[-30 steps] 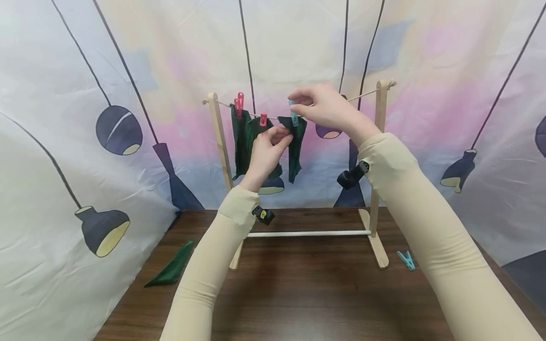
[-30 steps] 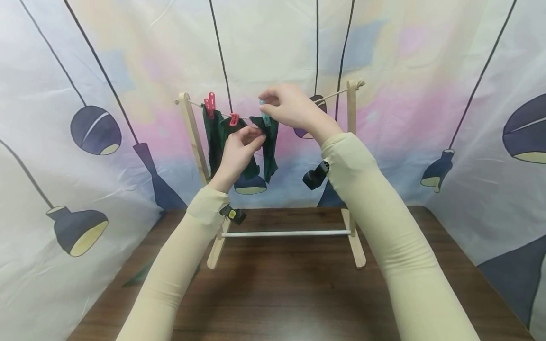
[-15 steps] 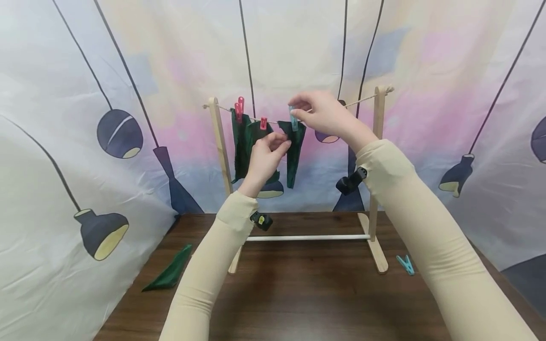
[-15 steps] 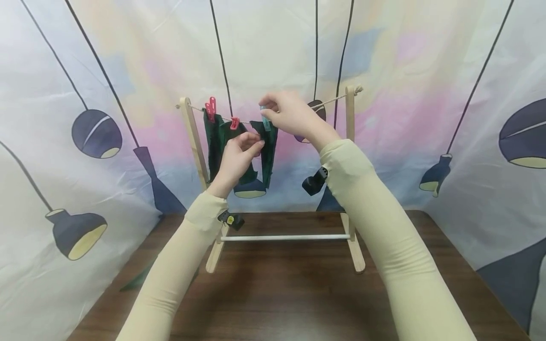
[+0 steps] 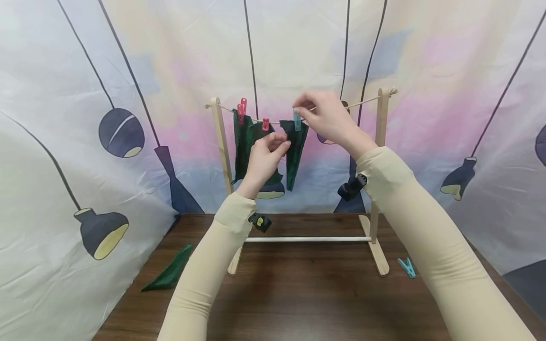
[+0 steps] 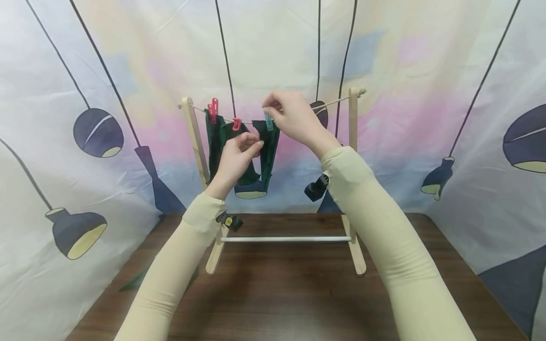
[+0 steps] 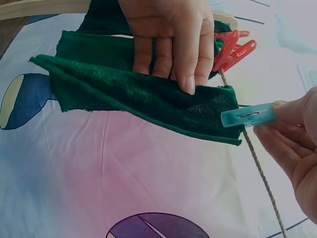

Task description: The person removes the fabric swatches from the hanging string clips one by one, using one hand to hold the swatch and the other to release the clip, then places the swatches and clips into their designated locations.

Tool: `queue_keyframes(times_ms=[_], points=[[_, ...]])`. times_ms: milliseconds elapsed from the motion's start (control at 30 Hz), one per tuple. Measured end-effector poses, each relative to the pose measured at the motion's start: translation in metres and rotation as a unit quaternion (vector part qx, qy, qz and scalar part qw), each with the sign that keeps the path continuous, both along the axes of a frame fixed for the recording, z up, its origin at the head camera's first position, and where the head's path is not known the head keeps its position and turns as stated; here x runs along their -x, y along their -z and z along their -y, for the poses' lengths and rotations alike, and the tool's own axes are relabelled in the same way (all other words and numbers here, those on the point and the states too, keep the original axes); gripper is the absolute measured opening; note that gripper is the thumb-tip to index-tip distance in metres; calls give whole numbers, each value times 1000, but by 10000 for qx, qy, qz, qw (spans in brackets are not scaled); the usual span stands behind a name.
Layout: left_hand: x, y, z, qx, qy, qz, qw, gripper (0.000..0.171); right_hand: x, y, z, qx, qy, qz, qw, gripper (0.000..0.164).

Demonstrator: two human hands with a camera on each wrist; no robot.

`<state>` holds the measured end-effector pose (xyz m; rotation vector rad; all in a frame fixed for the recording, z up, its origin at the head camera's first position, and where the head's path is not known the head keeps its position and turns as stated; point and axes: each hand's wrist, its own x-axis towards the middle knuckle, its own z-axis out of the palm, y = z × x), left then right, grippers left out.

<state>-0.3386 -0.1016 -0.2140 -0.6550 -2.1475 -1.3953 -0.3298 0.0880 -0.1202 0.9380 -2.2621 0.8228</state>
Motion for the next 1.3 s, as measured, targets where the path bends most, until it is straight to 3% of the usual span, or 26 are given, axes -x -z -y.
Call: queue_keyframes(times_ms=[300,800,1033,1300], points=[[-2,0,2,-12,19,-140,9999,23,-1,0,-5,247,103,-133,9996,19],[-5,2,6,113,-109,-71,9999,24,-5,-6,-14,592,135,-255,9978,21],[-9,-1,12,214,-229,-335,9989,25,-8,-8,-20,578,212,-182,9979,31],[-20,-8,23,293,-225,-593,9976,24,-19,-8,-46,886,336,-38,9955,36]])
